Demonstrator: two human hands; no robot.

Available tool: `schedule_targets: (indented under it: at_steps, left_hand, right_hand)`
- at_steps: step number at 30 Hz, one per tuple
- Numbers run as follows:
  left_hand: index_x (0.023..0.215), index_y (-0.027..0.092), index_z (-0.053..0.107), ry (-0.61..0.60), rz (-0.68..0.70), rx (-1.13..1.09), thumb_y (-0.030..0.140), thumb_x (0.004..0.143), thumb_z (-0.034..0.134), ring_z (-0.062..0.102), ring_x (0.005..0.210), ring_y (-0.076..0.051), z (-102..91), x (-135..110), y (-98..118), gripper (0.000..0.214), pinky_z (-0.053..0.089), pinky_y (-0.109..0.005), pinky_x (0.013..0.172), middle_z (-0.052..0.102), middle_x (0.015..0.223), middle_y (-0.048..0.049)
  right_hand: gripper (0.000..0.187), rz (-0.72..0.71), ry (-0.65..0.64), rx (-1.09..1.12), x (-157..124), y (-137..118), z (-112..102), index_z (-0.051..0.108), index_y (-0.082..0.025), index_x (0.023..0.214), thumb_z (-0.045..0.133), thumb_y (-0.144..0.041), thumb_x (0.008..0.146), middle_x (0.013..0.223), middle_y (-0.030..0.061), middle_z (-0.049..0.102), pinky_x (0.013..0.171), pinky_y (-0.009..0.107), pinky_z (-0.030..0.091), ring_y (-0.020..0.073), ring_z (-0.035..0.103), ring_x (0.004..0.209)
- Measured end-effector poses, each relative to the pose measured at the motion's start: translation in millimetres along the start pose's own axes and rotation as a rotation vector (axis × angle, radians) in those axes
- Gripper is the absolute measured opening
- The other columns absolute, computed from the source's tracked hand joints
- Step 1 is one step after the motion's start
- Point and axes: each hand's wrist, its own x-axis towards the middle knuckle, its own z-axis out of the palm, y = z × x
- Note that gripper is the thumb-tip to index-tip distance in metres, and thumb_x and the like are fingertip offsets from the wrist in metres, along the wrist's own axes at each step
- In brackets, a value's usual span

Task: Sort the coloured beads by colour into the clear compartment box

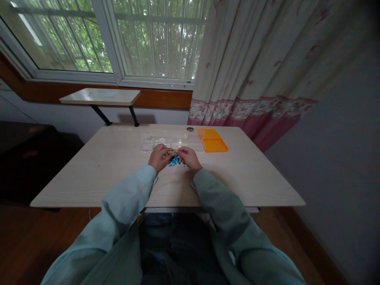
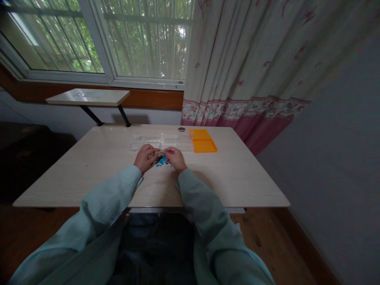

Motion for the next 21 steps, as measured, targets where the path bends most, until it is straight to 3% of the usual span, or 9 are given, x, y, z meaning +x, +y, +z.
schedule_targets:
  at_steps: [17, 21]
  left_hand:
    - [0.091, 0.022, 0.071, 0.032, 0.008, -0.037, 0.04, 0.086, 0.057, 0.051, 0.084, -0.018, -2.7, 0.5, -0.5, 0.023, 0.042, -0.033, 0.077, 0.055, 0.081, -0.0042]
    - [0.088, 0.022, 0.07, 0.097, -0.055, -0.034, 0.039, 0.085, 0.058, 0.052, 0.082, -0.018, -1.6, 0.8, -7.4, 0.022, 0.042, -0.033, 0.077, 0.055, 0.079, -0.0034]
  right_hand:
    - [0.032, -0.035, 0.016, -0.095, 2.3, 3.6, -1.3, 0.063, -0.018, 0.074, 0.06, -0.049, 0.073, 0.048, -0.0054, 0.05, 0.039, 0.02, 0.033, 0.0083, 0.042, 0.039]
    - [0.028, -0.253, 0.134, -0.306, 1.7, 2.4, -6.1, 0.066, -0.018, 0.076, 0.055, -0.043, 0.08, 0.066, 0.0, 0.06, 0.055, 0.023, 0.042, 0.0115, 0.054, 0.057]
